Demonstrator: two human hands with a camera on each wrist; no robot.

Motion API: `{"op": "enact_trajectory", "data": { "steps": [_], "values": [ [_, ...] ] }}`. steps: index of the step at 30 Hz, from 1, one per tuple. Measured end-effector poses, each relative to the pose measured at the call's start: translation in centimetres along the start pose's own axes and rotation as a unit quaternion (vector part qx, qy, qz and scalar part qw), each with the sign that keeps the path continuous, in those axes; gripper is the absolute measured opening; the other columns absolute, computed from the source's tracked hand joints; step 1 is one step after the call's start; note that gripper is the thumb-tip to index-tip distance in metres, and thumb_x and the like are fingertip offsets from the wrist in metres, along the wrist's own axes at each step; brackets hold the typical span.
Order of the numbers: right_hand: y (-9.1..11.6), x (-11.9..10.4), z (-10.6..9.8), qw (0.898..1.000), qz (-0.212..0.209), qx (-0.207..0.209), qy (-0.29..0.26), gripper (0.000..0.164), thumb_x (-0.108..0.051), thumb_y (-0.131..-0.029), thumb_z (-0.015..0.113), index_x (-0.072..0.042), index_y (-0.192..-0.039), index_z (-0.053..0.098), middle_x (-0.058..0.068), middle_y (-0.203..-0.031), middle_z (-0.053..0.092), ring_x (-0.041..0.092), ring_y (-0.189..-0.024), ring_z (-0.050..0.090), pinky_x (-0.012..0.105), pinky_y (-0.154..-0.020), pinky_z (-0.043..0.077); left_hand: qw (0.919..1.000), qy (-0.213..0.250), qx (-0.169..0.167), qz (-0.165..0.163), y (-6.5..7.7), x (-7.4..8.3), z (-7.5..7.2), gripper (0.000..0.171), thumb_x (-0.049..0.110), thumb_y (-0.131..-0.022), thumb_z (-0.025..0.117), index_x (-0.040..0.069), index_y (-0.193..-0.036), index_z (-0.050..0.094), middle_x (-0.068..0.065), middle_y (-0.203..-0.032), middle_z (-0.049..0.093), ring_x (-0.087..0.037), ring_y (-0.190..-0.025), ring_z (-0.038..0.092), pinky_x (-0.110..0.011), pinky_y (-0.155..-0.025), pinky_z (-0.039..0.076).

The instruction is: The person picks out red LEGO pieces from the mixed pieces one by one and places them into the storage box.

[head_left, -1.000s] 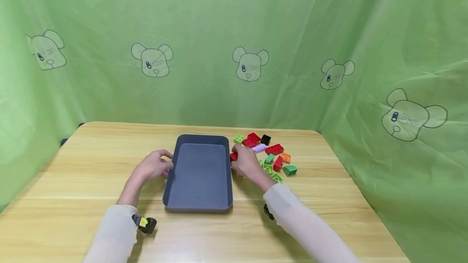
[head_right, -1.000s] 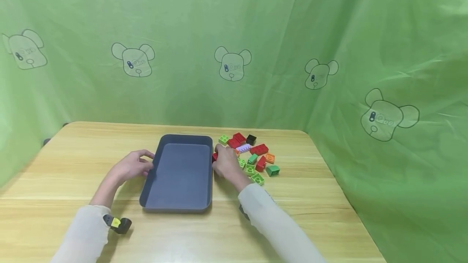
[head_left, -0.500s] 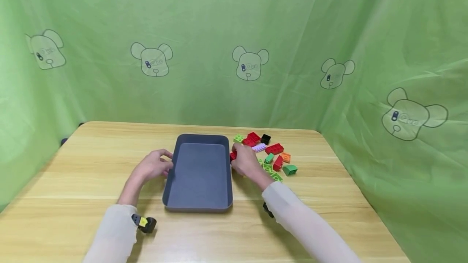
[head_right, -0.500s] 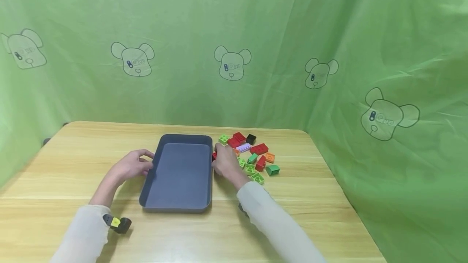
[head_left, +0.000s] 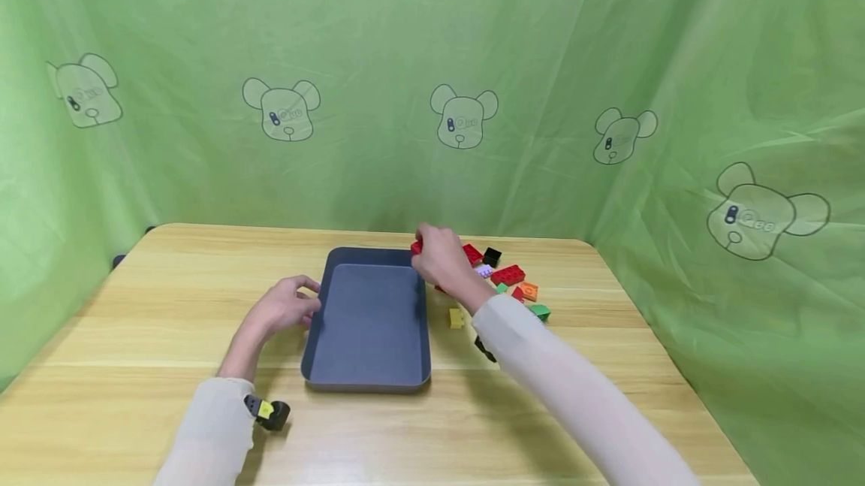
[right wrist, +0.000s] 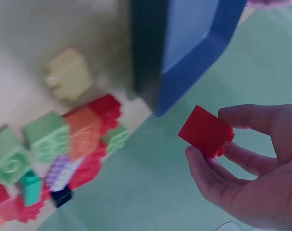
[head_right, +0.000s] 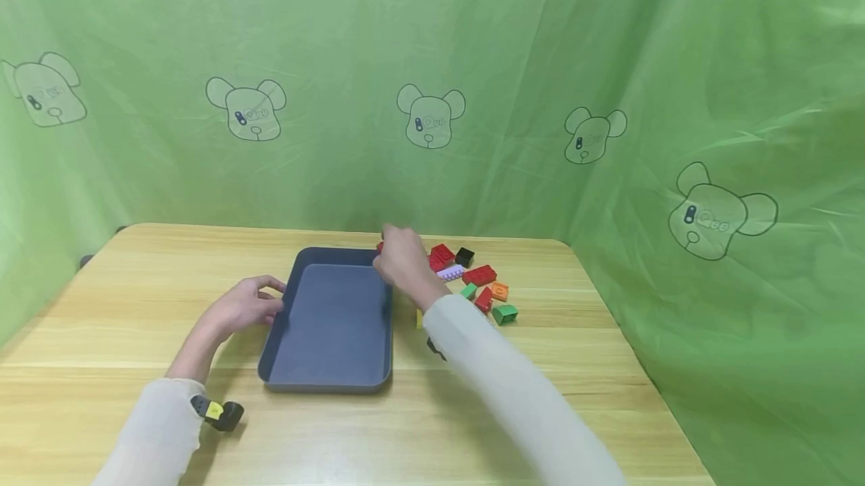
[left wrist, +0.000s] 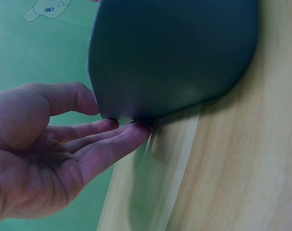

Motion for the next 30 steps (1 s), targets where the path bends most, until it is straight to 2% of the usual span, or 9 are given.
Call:
{"op": "enact_trajectory", "data": {
  "steps": [5, 10, 19, 24, 30],
  "values": [
    [-1.3, -2.6, 0.2, 0.999, -0.025, 0.019, -0.014, 0.028, -0.009, -0.085, 0.067, -0.002, -0.111, 0.068, 0.016, -0.105, 0.072, 0.033, -0.099, 0.067, 0.042, -0.085, 0.058, 1.0, 0.004, -0.002, -0.006, -0.2, -0.2, 0.1, 0.046, 0.006, -0.094, 0.058, -0.007, -0.138, 0.05, -0.029, -0.118, 0.068, -0.021, -0.081, 0.071, -0.037, -0.08, 0.061],
    [-2.1, -4.5, 2.2, 0.999, -0.024, 0.01, -0.038, 0.03, -0.011, -0.087, 0.07, -0.002, -0.116, 0.068, 0.016, -0.111, 0.072, 0.032, -0.104, 0.067, 0.04, -0.09, 0.057, 0.9999, 0.009, -0.006, -0.005, -0.3, 0.1, 0.2, 0.047, 0.006, -0.094, 0.059, -0.007, -0.138, 0.05, -0.029, -0.118, 0.069, -0.023, -0.082, 0.072, -0.037, -0.079, 0.062],
    [-3.1, -6.1, 5.5, 0.998, 0.025, -0.015, -0.056, 0.026, -0.008, -0.088, 0.068, -0.007, -0.114, 0.067, 0.01, -0.104, 0.069, 0.022, -0.091, 0.061, 0.03, -0.075, 0.054, 0.9999, 0.012, -0.012, 0.001, -0.6, 0.2, 0.2, 0.047, 0.006, -0.092, 0.059, -0.008, -0.136, 0.051, -0.03, -0.117, 0.069, -0.025, -0.083, 0.073, -0.037, -0.079, 0.062],
    [-3.4, -7.2, 6.9, 0.999, 0.015, -0.009, -0.038, 0.019, -0.008, -0.087, 0.07, -0.006, -0.105, 0.067, 0.009, -0.095, 0.068, 0.022, -0.084, 0.06, 0.03, -0.071, 0.053, 0.9998, 0.017, -0.014, 0.0, -0.7, -0.1, 0.1, 0.046, 0.005, -0.092, 0.058, -0.01, -0.135, 0.051, -0.031, -0.118, 0.069, -0.025, -0.085, 0.074, -0.037, -0.08, 0.062],
    [-3.2, -8.3, 8.9, 0.999, 0.007, -0.031, -0.02, 0.017, -0.006, -0.086, 0.071, -0.008, -0.102, 0.065, 0.009, -0.09, 0.064, 0.022, -0.081, 0.059, 0.03, -0.066, 0.05, 0.9995, 0.028, -0.016, 0.0, -0.6, -0.5, -0.1, 0.047, 0.005, -0.093, 0.058, -0.011, -0.136, 0.049, -0.032, -0.118, 0.068, -0.025, -0.085, 0.074, -0.037, -0.08, 0.063]
  ]
}}
Point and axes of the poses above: each hand's wrist, its own y-axis away from the middle knuckle, its own z-axis out of the palm, x = y × z, the point moved 7 cm from there along -y, towards the middle knuckle
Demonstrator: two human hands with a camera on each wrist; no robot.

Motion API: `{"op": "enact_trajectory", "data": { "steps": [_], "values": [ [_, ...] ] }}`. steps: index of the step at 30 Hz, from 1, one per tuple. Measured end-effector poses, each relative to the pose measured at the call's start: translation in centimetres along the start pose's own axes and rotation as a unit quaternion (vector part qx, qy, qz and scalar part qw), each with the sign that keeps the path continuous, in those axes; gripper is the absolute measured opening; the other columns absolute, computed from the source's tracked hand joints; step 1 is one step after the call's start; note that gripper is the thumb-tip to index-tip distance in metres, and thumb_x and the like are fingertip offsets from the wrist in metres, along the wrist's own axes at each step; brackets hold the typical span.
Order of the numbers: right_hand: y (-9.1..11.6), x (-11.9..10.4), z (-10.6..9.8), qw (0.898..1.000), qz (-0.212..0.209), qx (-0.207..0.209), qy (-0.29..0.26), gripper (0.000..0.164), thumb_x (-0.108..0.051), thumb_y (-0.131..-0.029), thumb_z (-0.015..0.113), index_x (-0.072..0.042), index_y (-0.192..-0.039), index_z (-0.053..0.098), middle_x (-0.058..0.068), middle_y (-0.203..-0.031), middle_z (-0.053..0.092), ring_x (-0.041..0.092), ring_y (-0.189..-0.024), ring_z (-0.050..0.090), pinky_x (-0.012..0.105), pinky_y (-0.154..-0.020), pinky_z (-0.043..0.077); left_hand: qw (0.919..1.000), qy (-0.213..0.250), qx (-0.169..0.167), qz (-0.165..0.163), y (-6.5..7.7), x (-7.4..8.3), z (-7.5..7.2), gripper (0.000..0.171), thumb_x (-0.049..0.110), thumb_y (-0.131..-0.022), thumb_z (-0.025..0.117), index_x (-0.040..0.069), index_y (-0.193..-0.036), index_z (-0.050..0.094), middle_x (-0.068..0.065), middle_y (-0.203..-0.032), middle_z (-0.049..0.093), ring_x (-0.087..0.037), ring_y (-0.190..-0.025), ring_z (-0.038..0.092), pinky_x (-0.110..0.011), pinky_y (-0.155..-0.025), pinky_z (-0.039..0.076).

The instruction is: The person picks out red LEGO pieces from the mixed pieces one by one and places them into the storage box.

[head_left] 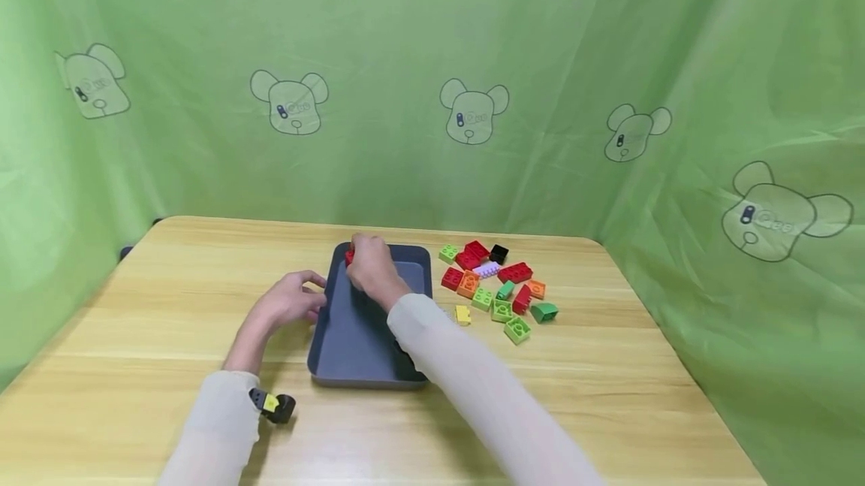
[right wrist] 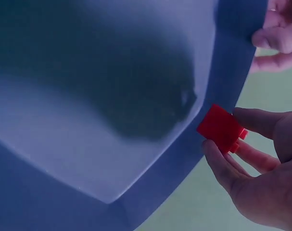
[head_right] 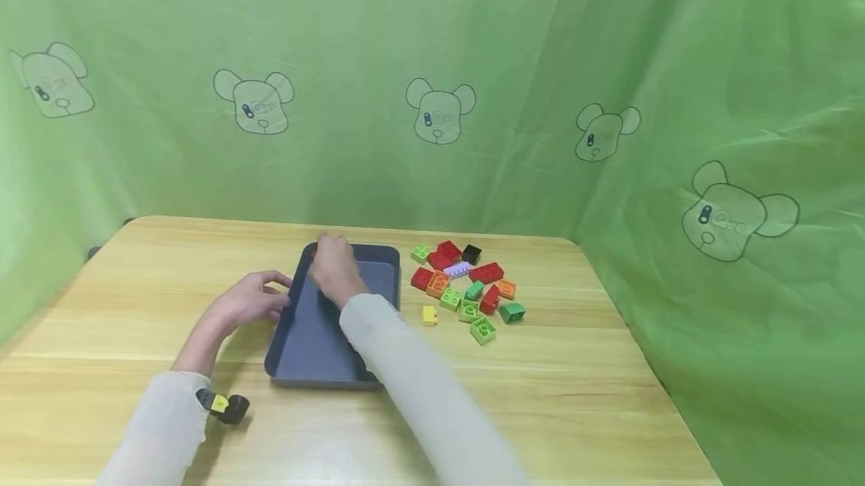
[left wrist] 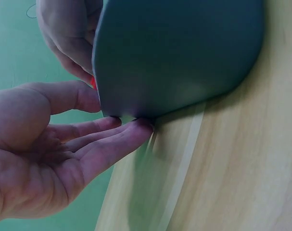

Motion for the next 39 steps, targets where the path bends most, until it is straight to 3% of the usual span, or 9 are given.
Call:
{"op": "enact_trajectory", "data": {
  "steps": [10, 22, 26, 29, 33, 39],
  "values": [
    [0.3, 0.5, 1.1, 1.0, 0.025, 0.005, -0.006, 0.02, -0.004, -0.087, 0.067, -0.005, -0.107, 0.066, 0.016, -0.098, 0.07, 0.026, -0.09, 0.066, 0.036, -0.076, 0.058, 1.0, 0.001, 0.0, 0.002, 0.0, 0.1, -0.1, 0.047, 0.004, -0.093, 0.058, -0.012, -0.136, 0.049, -0.033, -0.117, 0.068, -0.025, -0.084, 0.074, -0.038, -0.08, 0.063],
    [0.2, 0.9, 1.6, 0.999, 0.042, 0.001, -0.012, 0.016, -0.007, -0.089, 0.067, -0.007, -0.105, 0.066, 0.016, -0.101, 0.07, 0.025, -0.089, 0.065, 0.035, -0.074, 0.056, 1.0, -0.007, 0.001, 0.002, 0.2, 0.2, 0.0, 0.046, 0.005, -0.094, 0.057, -0.012, -0.137, 0.048, -0.032, -0.116, 0.068, -0.024, -0.083, 0.074, -0.037, -0.079, 0.062],
    [0.3, 0.9, 1.5, 0.999, 0.048, -0.003, -0.014, 0.025, -0.008, -0.087, 0.069, -0.006, -0.112, 0.066, 0.017, -0.103, 0.07, 0.026, -0.093, 0.067, 0.036, -0.078, 0.058, 1.0, -0.008, 0.001, 0.0, 0.3, 0.2, 0.0, 0.047, 0.005, -0.094, 0.057, -0.011, -0.137, 0.048, -0.032, -0.117, 0.068, -0.024, -0.083, 0.074, -0.037, -0.079, 0.062],
    [0.3, 1.1, 1.4, 0.998, 0.063, -0.015, -0.02, 0.041, -0.012, -0.086, 0.075, -0.007, -0.125, 0.062, 0.017, -0.11, 0.069, 0.028, -0.1, 0.067, 0.037, -0.085, 0.059, 1.0, -0.008, 0.001, -0.002, 0.3, 0.1, 0.0, 0.047, 0.005, -0.094, 0.058, -0.011, -0.137, 0.048, -0.032, -0.117, 0.068, -0.024, -0.084, 0.074, -0.037, -0.079, 0.063],
    [0.1, 1.4, 0.6, 0.997, 0.072, -0.02, -0.014, 0.051, -0.022, -0.084, 0.081, -0.008, -0.128, 0.059, 0.014, -0.112, 0.068, 0.026, -0.101, 0.065, 0.037, -0.087, 0.058, 0.9999, -0.012, 0.001, -0.003, 0.3, 0.2, -0.2, 0.047, 0.005, -0.094, 0.058, -0.011, -0.138, 0.048, -0.033, -0.119, 0.067, -0.025, -0.085, 0.074, -0.039, -0.081, 0.062],
    [-0.5, 2.5, -2.7, 0.998, 0.069, 0.002, 0.002, 0.039, -0.018, -0.089, 0.071, -0.006, -0.124, 0.061, 0.014, -0.109, 0.069, 0.024, -0.094, 0.065, 0.036, -0.078, 0.058, 0.9998, -0.019, -0.006, -0.007, 0.4, 0.1, -0.2, 0.048, 0.008, -0.095, 0.059, -0.01, -0.139, 0.048, -0.033, -0.123, 0.066, -0.026, -0.087, 0.074, -0.042, -0.087, 0.061]
  ]
}}
Point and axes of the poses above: each hand's wrist, its own y-axis away from the middle knuckle, its own z-axis out of the palm, x = y × z, the point moved 7 cm from there along -y, towards the middle knuckle
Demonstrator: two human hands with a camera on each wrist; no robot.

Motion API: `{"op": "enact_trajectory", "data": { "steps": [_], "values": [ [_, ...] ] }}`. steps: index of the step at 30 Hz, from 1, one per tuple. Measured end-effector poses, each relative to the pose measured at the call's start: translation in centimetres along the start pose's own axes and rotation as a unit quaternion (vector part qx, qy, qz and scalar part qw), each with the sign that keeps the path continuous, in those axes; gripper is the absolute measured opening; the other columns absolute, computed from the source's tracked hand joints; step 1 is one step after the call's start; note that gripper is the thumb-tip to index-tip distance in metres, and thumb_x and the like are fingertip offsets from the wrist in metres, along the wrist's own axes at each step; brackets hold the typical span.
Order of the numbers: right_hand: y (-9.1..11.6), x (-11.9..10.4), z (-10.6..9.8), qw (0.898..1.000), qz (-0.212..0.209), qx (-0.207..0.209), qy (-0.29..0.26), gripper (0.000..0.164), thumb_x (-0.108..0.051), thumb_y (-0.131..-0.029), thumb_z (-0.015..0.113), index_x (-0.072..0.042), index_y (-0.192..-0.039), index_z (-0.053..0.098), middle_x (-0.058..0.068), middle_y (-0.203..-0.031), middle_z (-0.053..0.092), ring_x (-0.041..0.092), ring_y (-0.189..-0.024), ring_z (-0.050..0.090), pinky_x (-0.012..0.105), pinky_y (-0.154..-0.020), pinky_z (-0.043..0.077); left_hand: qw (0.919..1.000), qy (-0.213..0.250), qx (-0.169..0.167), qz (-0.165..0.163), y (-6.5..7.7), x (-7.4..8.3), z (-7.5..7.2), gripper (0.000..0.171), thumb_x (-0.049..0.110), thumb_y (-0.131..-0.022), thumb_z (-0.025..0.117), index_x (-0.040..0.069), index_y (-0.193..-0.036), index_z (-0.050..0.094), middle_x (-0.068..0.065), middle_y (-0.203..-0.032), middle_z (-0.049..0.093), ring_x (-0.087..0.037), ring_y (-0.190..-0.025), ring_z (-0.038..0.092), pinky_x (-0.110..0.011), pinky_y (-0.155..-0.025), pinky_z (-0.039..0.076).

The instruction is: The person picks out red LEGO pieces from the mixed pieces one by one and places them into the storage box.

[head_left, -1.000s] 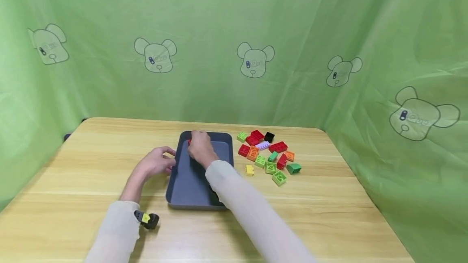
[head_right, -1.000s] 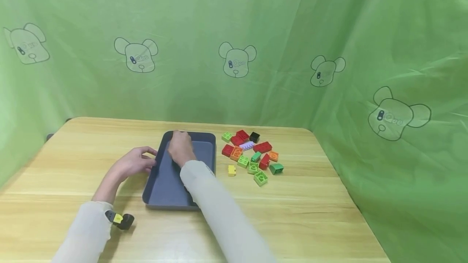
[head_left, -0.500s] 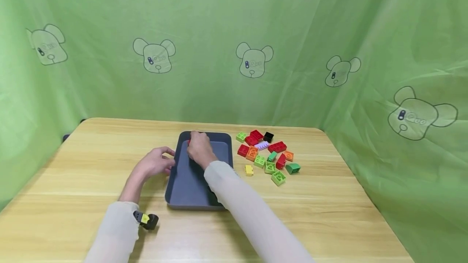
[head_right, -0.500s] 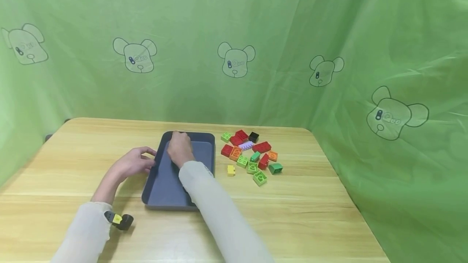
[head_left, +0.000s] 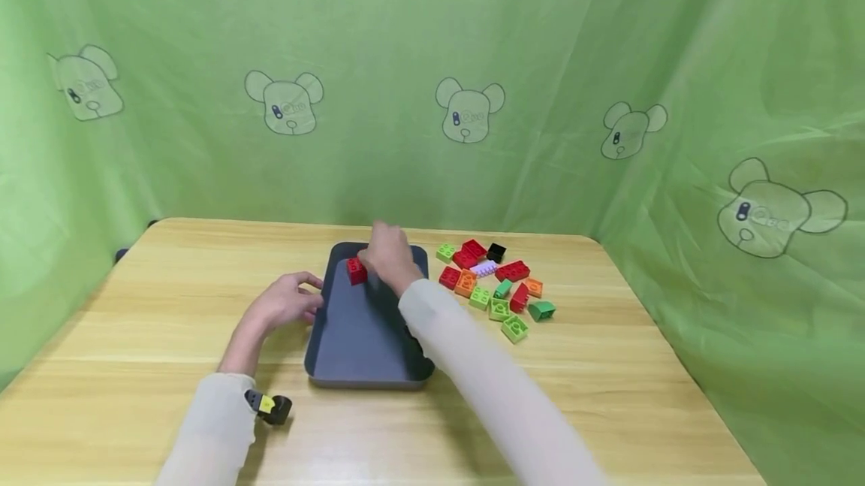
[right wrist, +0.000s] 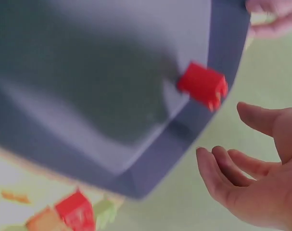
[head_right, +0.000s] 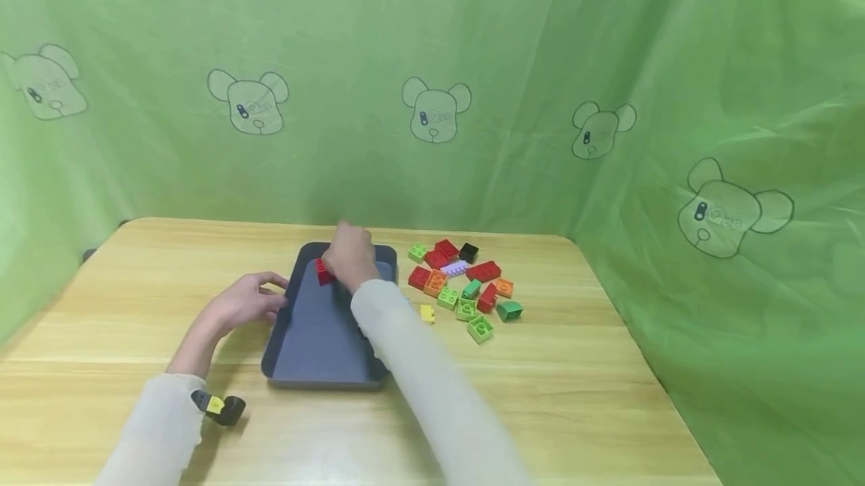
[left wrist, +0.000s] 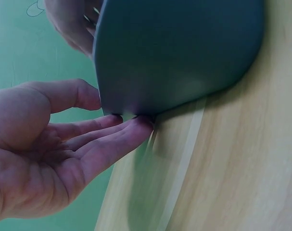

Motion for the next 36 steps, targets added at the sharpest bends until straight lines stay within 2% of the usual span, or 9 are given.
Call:
{"op": "enact_trajectory", "data": {
  "steps": [3, 6, 9, 12, 16, 20, 26, 30, 36],
  "values": [
    [-0.5, 0.9, -2.3, 1.0, 0.013, 0.015, -0.004, 0.039, -0.011, -0.088, 0.067, -0.004, -0.126, 0.06, 0.015, -0.113, 0.069, 0.028, -0.098, 0.067, 0.037, -0.077, 0.059, 1.0, 0.001, 0.0, -0.003, 0.0, 0.0, 0.0, 0.047, 0.008, -0.096, 0.058, -0.009, -0.139, 0.048, -0.033, -0.125, 0.065, -0.026, -0.088, 0.074, -0.043, -0.09, 0.06],
    [-0.9, 2.4, -4.4, 0.999, 0.034, 0.025, -0.019, 0.049, -0.004, -0.085, 0.064, -0.003, -0.133, 0.056, 0.018, -0.119, 0.067, 0.03, -0.101, 0.066, 0.035, -0.075, 0.06, 1.0, 0.0, -0.004, -0.002, 0.0, 0.1, 0.2, 0.048, 0.008, -0.097, 0.058, -0.009, -0.14, 0.047, -0.033, -0.125, 0.065, -0.026, -0.089, 0.074, -0.043, -0.091, 0.059],
    [-1.2, 4.3, -6.2, 0.997, 0.056, 0.028, -0.043, 0.058, 0.003, -0.083, 0.062, -0.001, -0.14, 0.051, 0.019, -0.122, 0.065, 0.029, -0.095, 0.063, 0.029, -0.066, 0.058, 1.0, -0.001, -0.004, -0.003, 0.0, 0.1, 0.2, 0.048, 0.008, -0.096, 0.058, -0.009, -0.14, 0.048, -0.032, -0.124, 0.066, -0.025, -0.088, 0.074, -0.043, -0.091, 0.059],
    [-1.4, 6.5, -8.0, 0.994, 0.086, 0.031, -0.055, 0.059, 0.006, -0.083, 0.061, 0.0, -0.14, 0.051, 0.02, -0.117, 0.064, 0.026, -0.085, 0.062, 0.024, -0.056, 0.054, 1.0, -0.001, -0.004, 0.0, 0.0, 0.1, 0.3, 0.048, 0.008, -0.096, 0.058, -0.009, -0.14, 0.048, -0.032, -0.123, 0.067, -0.025, -0.087, 0.074, -0.042, -0.09, 0.06],
    [-1.6, 9.4, -10.2, 0.99, 0.124, 0.041, -0.045, 0.053, 0.004, -0.083, 0.061, 0.001, -0.135, 0.054, 0.018, -0.107, 0.062, 0.025, -0.078, 0.062, 0.024, -0.053, 0.053, 1.0, 0.003, -0.007, 0.003, 0.0, 0.2, 0.3, 0.048, 0.007, -0.095, 0.058, -0.01, -0.139, 0.047, -0.032, -0.123, 0.066, -0.026, -0.088, 0.074, -0.042, -0.089, 0.06],
    [-1.5, 11.9, -11.6, 0.989, 0.137, 0.053, -0.026, 0.038, 0.0, -0.083, 0.062, 0.003, -0.121, 0.059, 0.02, -0.109, 0.063, 0.029, -0.09, 0.061, 0.028, -0.063, 0.056, 1.0, 0.005, -0.008, 0.003, 0.1, 0.2, 0.2, 0.049, 0.007, -0.096, 0.058, -0.011, -0.14, 0.047, -0.033, -0.124, 0.066, -0.028, -0.089, 0.074, -0.043, -0.089, 0.06],
    [-1.1, 15.7, -11.7, 0.987, 0.152, 0.049, -0.007, 0.005, -0.007, -0.085, 0.061, -0.003, -0.086, 0.058, 0.02, -0.101, 0.064, 0.032, -0.09, 0.06, 0.03, -0.064, 0.053, 1.0, 0.005, -0.006, 0.004, 0.2, -0.1, -0.1, 0.048, 0.008, -0.096, 0.058, -0.01, -0.139, 0.047, -0.034, -0.124, 0.065, -0.029, -0.09, 0.074, -0.043, -0.089, 0.06],
    [-0.5, 18.1, -11.0, 0.984, 0.176, 0.029, 0.004, 0.012, -0.012, -0.089, 0.059, -0.002, -0.082, 0.062, 0.02, -0.099, 0.066, 0.03, -0.088, 0.058, 0.03, -0.063, 0.052, 1.0, 0.003, -0.006, 0.0, 0.1, -0.2, 0.0, 0.048, 0.008, -0.096, 0.058, -0.009, -0.139, 0.047, -0.033, -0.125, 0.065, -0.027, -0.089, 0.074, -0.042, -0.09, 0.06],
    [0.2, 20.7, -9.8, 0.98, 0.198, 0.017, 0.029, 0.023, -0.02, -0.088, 0.065, 0.003, -0.089, 0.071, 0.02, -0.1, 0.067, 0.027, -0.084, 0.055, 0.028, -0.061, 0.047, 1.0, 0.004, -0.005, 0.001, 0.1, 0.0, 0.0, 0.048, 0.008, -0.096, 0.058, -0.008, -0.139, 0.048, -0.032, -0.125, 0.066, -0.025, -0.089, 0.074, -0.042, -0.09, 0.06]
  ]
}}
Point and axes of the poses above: each hand's wrist, its own y-axis away from the middle knuckle, its own z-axis out of the palm, x = y × z, the point moved 7 cm from there along -y, towards the middle knuckle
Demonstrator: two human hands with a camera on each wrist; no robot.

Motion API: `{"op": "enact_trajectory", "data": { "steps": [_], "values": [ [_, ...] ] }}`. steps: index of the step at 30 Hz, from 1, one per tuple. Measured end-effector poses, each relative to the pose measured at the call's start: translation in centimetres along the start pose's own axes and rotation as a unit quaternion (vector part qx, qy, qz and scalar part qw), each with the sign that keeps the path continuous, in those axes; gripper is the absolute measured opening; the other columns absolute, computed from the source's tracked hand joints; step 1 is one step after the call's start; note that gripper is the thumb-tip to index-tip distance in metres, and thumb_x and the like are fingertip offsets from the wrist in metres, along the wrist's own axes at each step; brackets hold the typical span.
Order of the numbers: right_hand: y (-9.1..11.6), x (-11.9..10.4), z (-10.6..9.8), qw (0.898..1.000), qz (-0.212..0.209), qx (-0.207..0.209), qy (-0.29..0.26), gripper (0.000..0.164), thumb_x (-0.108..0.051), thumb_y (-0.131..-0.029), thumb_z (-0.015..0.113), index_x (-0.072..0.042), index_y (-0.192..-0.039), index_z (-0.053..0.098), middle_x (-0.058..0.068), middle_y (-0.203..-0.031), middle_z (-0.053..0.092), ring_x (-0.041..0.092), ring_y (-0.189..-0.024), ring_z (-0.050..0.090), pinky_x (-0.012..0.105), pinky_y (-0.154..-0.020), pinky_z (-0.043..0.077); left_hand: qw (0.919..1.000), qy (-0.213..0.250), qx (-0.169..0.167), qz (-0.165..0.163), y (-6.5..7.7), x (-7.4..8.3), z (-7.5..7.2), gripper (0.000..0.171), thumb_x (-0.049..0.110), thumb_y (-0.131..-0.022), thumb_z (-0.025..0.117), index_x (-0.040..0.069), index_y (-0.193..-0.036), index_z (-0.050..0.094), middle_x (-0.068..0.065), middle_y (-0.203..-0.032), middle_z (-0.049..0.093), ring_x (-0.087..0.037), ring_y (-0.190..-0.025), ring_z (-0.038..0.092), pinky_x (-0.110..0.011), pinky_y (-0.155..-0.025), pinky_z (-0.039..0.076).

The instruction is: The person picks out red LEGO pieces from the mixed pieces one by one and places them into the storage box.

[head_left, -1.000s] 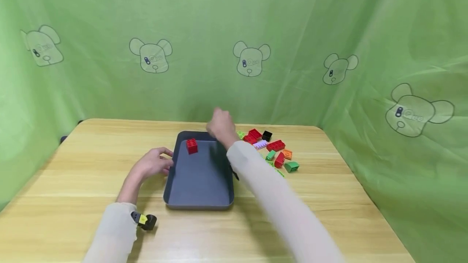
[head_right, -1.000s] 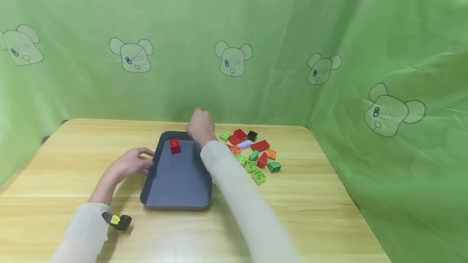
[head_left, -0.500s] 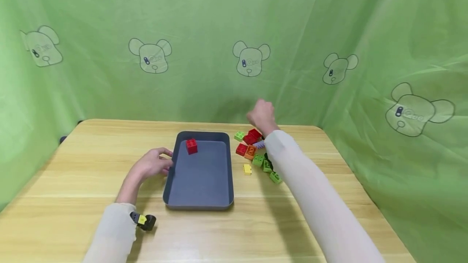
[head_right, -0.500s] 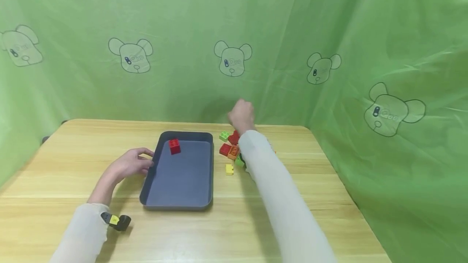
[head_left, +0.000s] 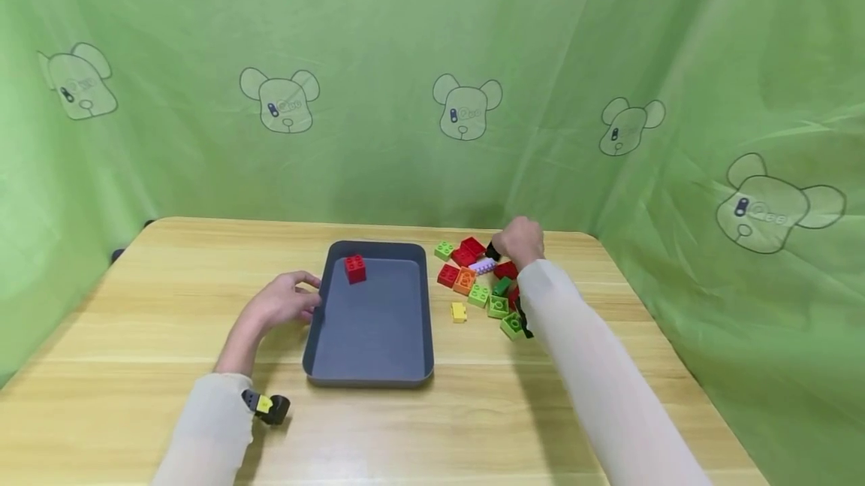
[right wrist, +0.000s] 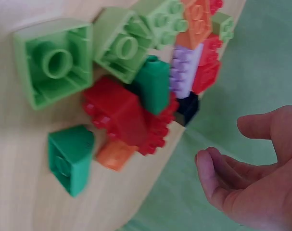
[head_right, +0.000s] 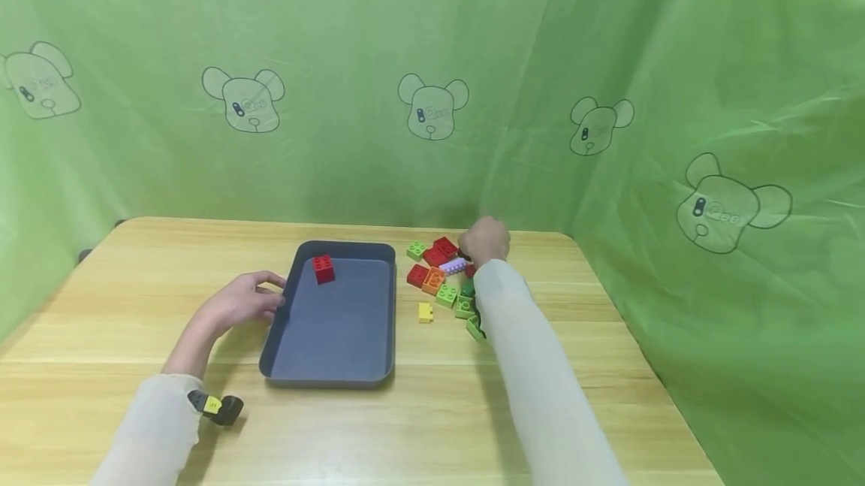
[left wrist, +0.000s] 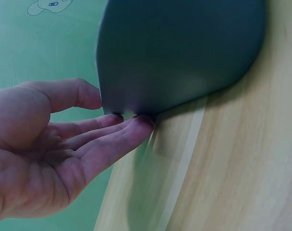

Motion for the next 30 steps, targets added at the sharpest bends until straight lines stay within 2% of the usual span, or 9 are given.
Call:
{"op": "enact_trajectory", "data": {
  "steps": [2, 5, 9, 12, 17, 25, 30],
  "values": [
    [0.0, 0.6, 0.6, 1.0, 0.008, 0.001, -0.007, 0.024, -0.021, -0.088, 0.064, 0.003, -0.089, 0.069, 0.02, -0.099, 0.065, 0.028, -0.085, 0.054, 0.03, -0.062, 0.048, 1.0, -0.002, 0.0, 0.002, 0.1, 0.1, 0.0, 0.048, 0.008, -0.095, 0.058, -0.009, -0.139, 0.048, -0.032, -0.124, 0.066, -0.026, -0.089, 0.074, -0.042, -0.089, 0.06],
    [0.0, 1.4, 1.6, 1.0, 0.018, -0.002, -0.014, 0.029, -0.022, -0.09, 0.061, 0.005, -0.095, 0.067, 0.023, -0.105, 0.064, 0.032, -0.094, 0.056, 0.035, -0.073, 0.053, 1.0, -0.001, 0.002, 0.0, 0.1, 0.1, -0.1, 0.048, 0.008, -0.095, 0.058, -0.009, -0.139, 0.048, -0.033, -0.124, 0.066, -0.026, -0.089, 0.074, -0.042, -0.088, 0.06],
    [0.0, 2.1, 3.0, 0.999, 0.037, -0.018, -0.005, 0.046, -0.025, -0.092, 0.057, 0.012, -0.119, 0.059, 0.032, -0.122, 0.059, 0.042, -0.113, 0.055, 0.047, -0.095, 0.053, 1.0, 0.002, 0.004, -0.003, 0.0, 0.0, 0.0, 0.047, 0.007, -0.095, 0.058, -0.009, -0.139, 0.048, -0.033, -0.126, 0.065, -0.027, -0.091, 0.074, -0.041, -0.088, 0.061],
    [0.1, 2.5, 3.7, 0.999, 0.046, -0.025, 0.009, 0.055, -0.026, -0.093, 0.055, 0.015, -0.131, 0.05, 0.036, -0.128, 0.054, 0.047, -0.121, 0.05, 0.052, -0.103, 0.049, 1.0, 0.002, 0.002, -0.002, 0.0, 0.0, 0.1, 0.048, 0.007, -0.095, 0.057, -0.009, -0.139, 0.048, -0.033, -0.126, 0.065, -0.028, -0.092, 0.074, -0.041, -0.088, 0.061],
    [0.1, 2.8, 4.2, 0.998, 0.047, -0.029, 0.022, 0.059, -0.027, -0.095, 0.052, 0.018, -0.134, 0.045, 0.038, -0.131, 0.049, 0.05, -0.126, 0.046, 0.054, -0.107, 0.045, 1.0, -0.002, 0.002, -0.004, -0.1, 0.0, 0.1, 0.048, 0.008, -0.096, 0.057, -0.008, -0.14, 0.048, -0.032, -0.126, 0.065, -0.027, -0.091, 0.074, -0.042, -0.091, 0.06],
    [0.1, 2.7, 4.4, 0.998, 0.046, -0.049, 0.014, 0.053, -0.022, -0.093, 0.054, 0.019, -0.127, 0.053, 0.036, -0.129, 0.045, 0.047, -0.125, 0.043, 0.051, -0.105, 0.047, 1.0, -0.001, 0.005, -0.007, -0.3, -0.2, 0.1, 0.048, 0.008, -0.095, 0.057, -0.008, -0.139, 0.049, -0.032, -0.125, 0.066, -0.025, -0.091, 0.074, -0.041, -0.09, 0.06],
    [0.2, 2.5, 4.2, 0.997, 0.061, -0.046, 0.024, 0.05, -0.023, -0.092, 0.054, 0.014, -0.126, 0.057, 0.035, -0.127, 0.05, 0.045, -0.123, 0.047, 0.052, -0.106, 0.045, 0.9999, 0.003, 0.006, -0.007, -0.3, -0.2, 0.0, 0.048, 0.008, -0.094, 0.057, -0.008, -0.139, 0.049, -0.032, -0.125, 0.066, -0.025, -0.09, 0.074, -0.041, -0.089, 0.06]
  ]
}}
Point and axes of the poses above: each hand's wrist, its own y-axis away from the middle knuckle, its own z-axis out of the palm, x = y × z, the point moved 7 cm from there along -y, towards the middle knuckle
